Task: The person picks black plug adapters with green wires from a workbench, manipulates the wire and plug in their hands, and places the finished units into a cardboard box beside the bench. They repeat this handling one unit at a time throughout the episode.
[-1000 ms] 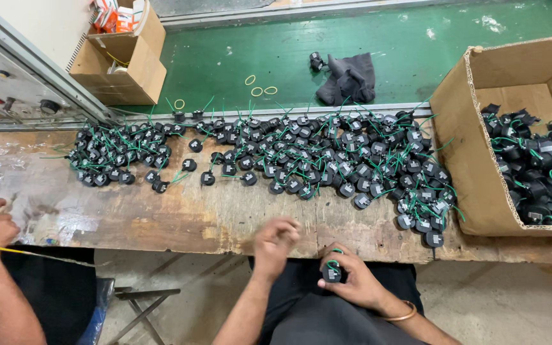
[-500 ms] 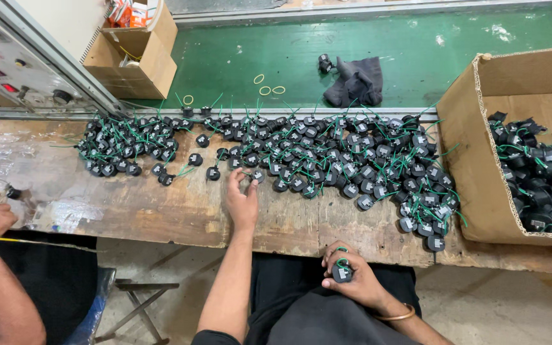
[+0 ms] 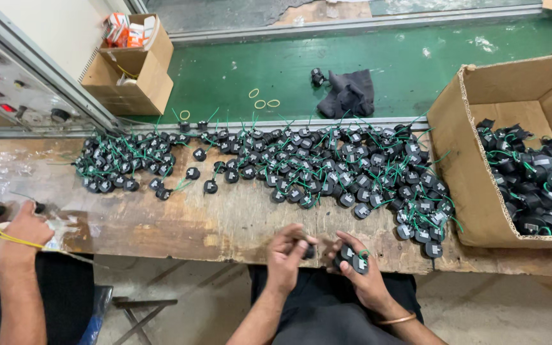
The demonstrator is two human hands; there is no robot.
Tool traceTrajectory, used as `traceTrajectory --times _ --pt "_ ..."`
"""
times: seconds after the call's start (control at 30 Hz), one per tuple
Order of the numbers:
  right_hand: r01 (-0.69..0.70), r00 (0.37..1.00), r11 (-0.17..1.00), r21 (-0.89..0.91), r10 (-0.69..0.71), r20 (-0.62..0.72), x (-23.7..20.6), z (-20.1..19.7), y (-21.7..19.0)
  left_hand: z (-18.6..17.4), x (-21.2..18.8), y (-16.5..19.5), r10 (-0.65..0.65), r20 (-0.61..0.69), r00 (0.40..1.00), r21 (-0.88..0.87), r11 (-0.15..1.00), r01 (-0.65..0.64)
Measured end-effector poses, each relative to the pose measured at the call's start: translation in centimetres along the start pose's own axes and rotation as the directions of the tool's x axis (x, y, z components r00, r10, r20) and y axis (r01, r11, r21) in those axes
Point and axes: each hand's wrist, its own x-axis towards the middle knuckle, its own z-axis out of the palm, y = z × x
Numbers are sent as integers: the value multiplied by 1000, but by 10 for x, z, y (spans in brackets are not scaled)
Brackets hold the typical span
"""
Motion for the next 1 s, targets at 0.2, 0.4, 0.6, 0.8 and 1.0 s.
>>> traceTrajectory --times 0.2,0.4,0.6,0.8,1.0 --pt "88 987 928 -362 -33 156 -4 -14 14 34 -11 8 141 349 926 460 836 -301" --pt "13 974 902 -432 86 209 -10 -19 9 23 -18 22 197 395 897 404 840 -362" --pt "38 957 900 -435 92 275 -11 -11 13 3 -31 33 216 389 895 490 774 -400" --pt "-222 955 953 -208 255 148 -10 -12 17 -15 -28 33 169 424 890 494 781 -383" --pt "194 933 880 -433 -29 358 -10 -10 7 -7 -32 -4 -153 212 965 182 977 115"
